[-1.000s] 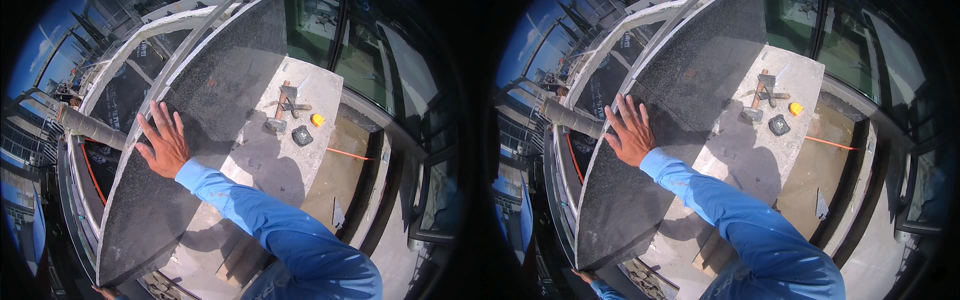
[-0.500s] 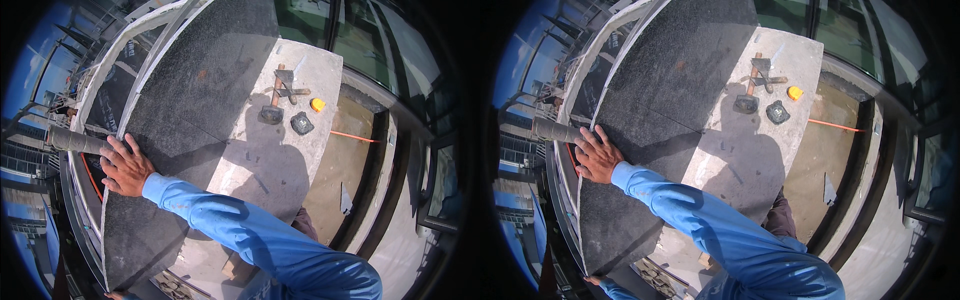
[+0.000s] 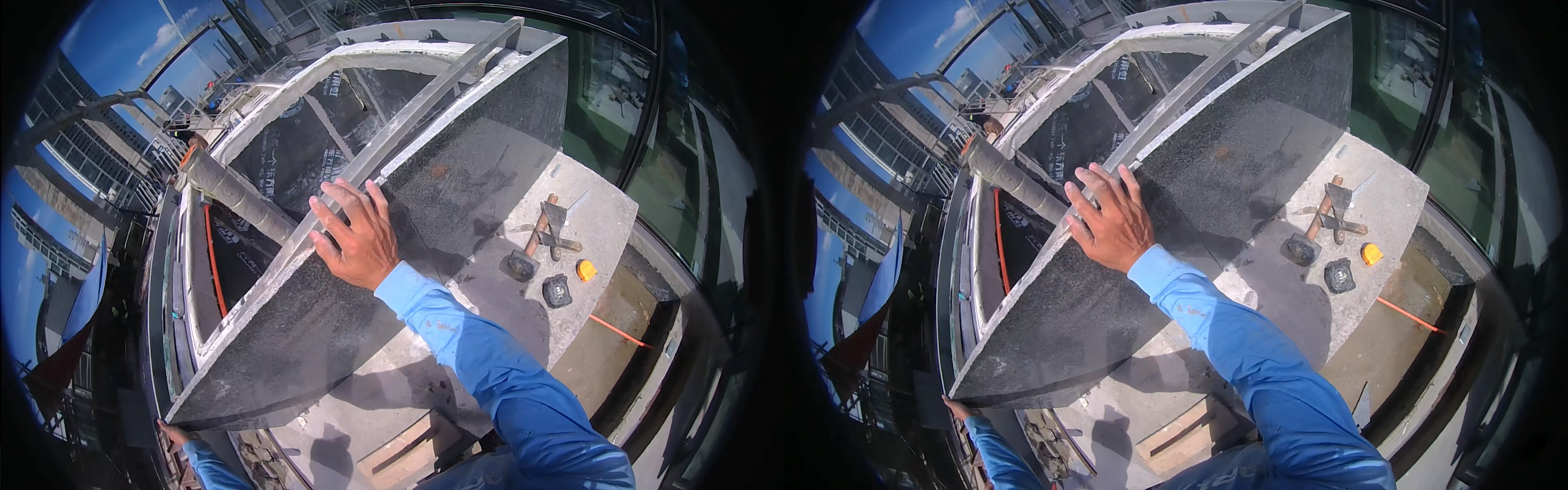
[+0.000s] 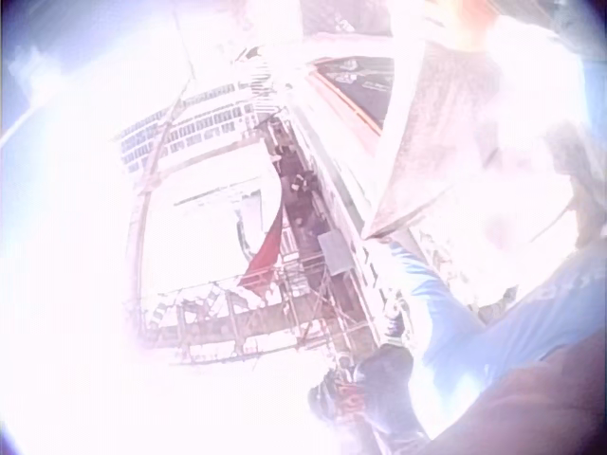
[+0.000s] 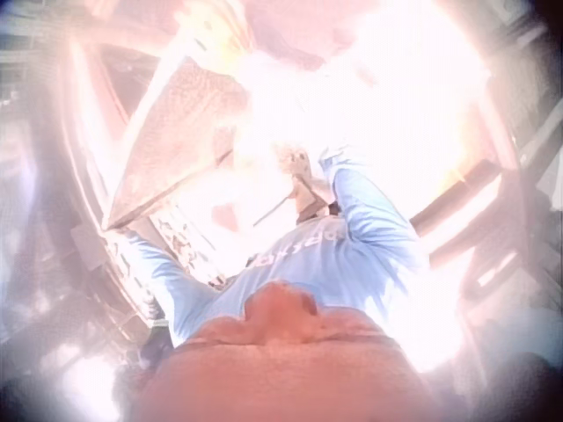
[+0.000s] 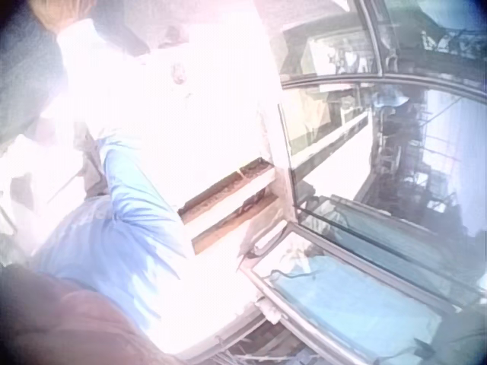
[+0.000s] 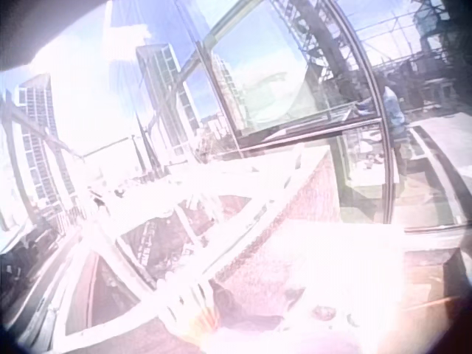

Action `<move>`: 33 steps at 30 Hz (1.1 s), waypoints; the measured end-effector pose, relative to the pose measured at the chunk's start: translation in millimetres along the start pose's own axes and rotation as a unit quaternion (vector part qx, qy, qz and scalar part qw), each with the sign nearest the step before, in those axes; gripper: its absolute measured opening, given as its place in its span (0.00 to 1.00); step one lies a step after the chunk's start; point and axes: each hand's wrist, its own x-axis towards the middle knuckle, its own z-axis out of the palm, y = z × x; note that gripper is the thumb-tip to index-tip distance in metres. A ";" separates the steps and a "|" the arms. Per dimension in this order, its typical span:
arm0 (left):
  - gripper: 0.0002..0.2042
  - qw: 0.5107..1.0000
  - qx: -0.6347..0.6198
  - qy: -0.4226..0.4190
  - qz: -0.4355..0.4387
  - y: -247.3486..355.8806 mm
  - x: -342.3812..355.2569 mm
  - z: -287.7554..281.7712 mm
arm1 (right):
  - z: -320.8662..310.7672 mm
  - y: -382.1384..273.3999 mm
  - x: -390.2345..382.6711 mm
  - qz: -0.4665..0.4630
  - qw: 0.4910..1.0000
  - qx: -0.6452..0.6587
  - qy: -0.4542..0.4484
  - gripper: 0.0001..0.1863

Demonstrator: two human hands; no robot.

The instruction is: The person spreads mortar on a metal frame using a trowel, then positions a large stone slab onto the mortar bed. The person uses a rubber mallet to tap the slab into place and checks alignment with a straightedge. A second worker assists by holding the slab during placement.

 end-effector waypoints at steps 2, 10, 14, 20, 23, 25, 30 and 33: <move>0.38 0.997 -0.066 -0.041 0.008 -12.0 6.5 -9.8 | 3.9 8.0 16.7 -0.060 0.997 -0.041 -0.019 0.23; 0.30 0.988 -0.057 0.057 0.129 -39.5 10.4 16.0 | 17.5 19.4 11.7 -0.132 0.985 -0.109 -0.007 0.18; 0.31 0.993 -0.070 0.048 0.088 -28.5 -21.1 26.4 | 19.0 29.7 10.6 -0.114 0.983 -0.135 -0.044 0.17; 0.28 0.973 0.083 0.092 0.194 -3.3 -22.5 29.6 | 24.3 33.3 8.8 -0.116 0.984 -0.131 -0.043 0.16; 0.23 0.957 -0.001 0.199 0.213 -11.4 -12.7 40.6 | 27.5 35.3 11.1 -0.138 0.984 -0.110 -0.015 0.17; 0.22 0.928 -0.066 0.255 0.263 -17.0 4.5 37.4 | 30.3 41.1 9.2 -0.122 0.989 -0.084 -0.017 0.18; 0.23 0.957 -0.039 0.138 0.254 -28.6 7.3 30.0 | 31.6 33.9 8.2 -0.103 0.991 -0.080 -0.019 0.20; 0.22 0.973 -0.177 0.058 0.136 -22.5 -9.6 34.4 | 30.6 32.3 9.8 -0.073 0.993 -0.085 -0.040 0.19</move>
